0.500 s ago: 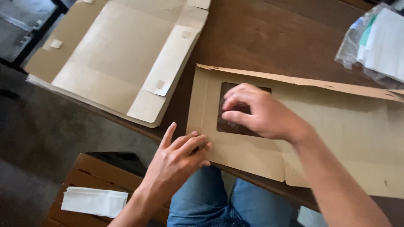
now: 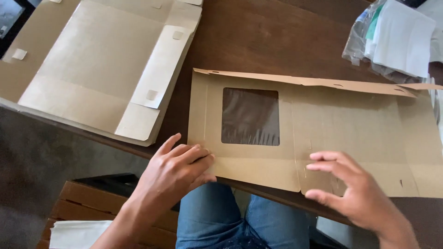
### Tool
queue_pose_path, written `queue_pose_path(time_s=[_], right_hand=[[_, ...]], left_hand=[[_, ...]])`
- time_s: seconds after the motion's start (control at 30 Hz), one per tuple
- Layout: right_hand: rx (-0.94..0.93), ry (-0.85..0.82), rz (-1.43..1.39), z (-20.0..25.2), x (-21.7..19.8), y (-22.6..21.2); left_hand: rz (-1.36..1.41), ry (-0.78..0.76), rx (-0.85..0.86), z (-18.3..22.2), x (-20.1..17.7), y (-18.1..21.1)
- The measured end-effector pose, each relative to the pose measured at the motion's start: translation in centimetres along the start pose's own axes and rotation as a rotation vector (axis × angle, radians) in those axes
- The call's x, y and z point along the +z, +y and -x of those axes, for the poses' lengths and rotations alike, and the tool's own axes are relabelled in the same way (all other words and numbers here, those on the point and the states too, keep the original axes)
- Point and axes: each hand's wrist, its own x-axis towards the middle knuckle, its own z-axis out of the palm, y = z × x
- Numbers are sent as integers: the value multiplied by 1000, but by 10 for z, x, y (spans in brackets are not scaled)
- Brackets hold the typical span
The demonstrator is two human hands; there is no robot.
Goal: The person assembles a flat cardboard box by folding and tucking its flaps into place. They work on one box at a time, folding side flaps and securing the closure tabs. The process is repeated for multiple boxes on a wooden table.
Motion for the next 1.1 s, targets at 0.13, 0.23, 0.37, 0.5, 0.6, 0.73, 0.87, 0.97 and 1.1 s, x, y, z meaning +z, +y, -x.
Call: queue_pose_path(time_s=[0.13,0.23,0.37,0.5,0.6,0.73,0.87,0.97,1.1], right_hand=[[-153,57,-11,-1,16,1],[-299,161,-16,-9,24,-1],[-351,238,-89,-27,28,-3],[-235,240,-93,-45,21,-18],[-76,270,-64,-51,24,-18],[7,356,-45,-55,34,-21],[104,483,-64,-56,45,-20],[87,486,-29,-58,45,-20],[38,486,-21,-59,46,-17]], left_hand=[[-20,9,0,-5,-3,1],[1,57,-6,-9,-3,4],[109,151,-69,-17,-1,6],[183,154,-164,-25,-1,5],[201,119,-236,-28,1,2],[233,138,-277,-35,6,-3],[240,102,-440,-34,22,-9],[255,83,-470,-34,22,-11],[261,50,-467,-33,24,-16]])
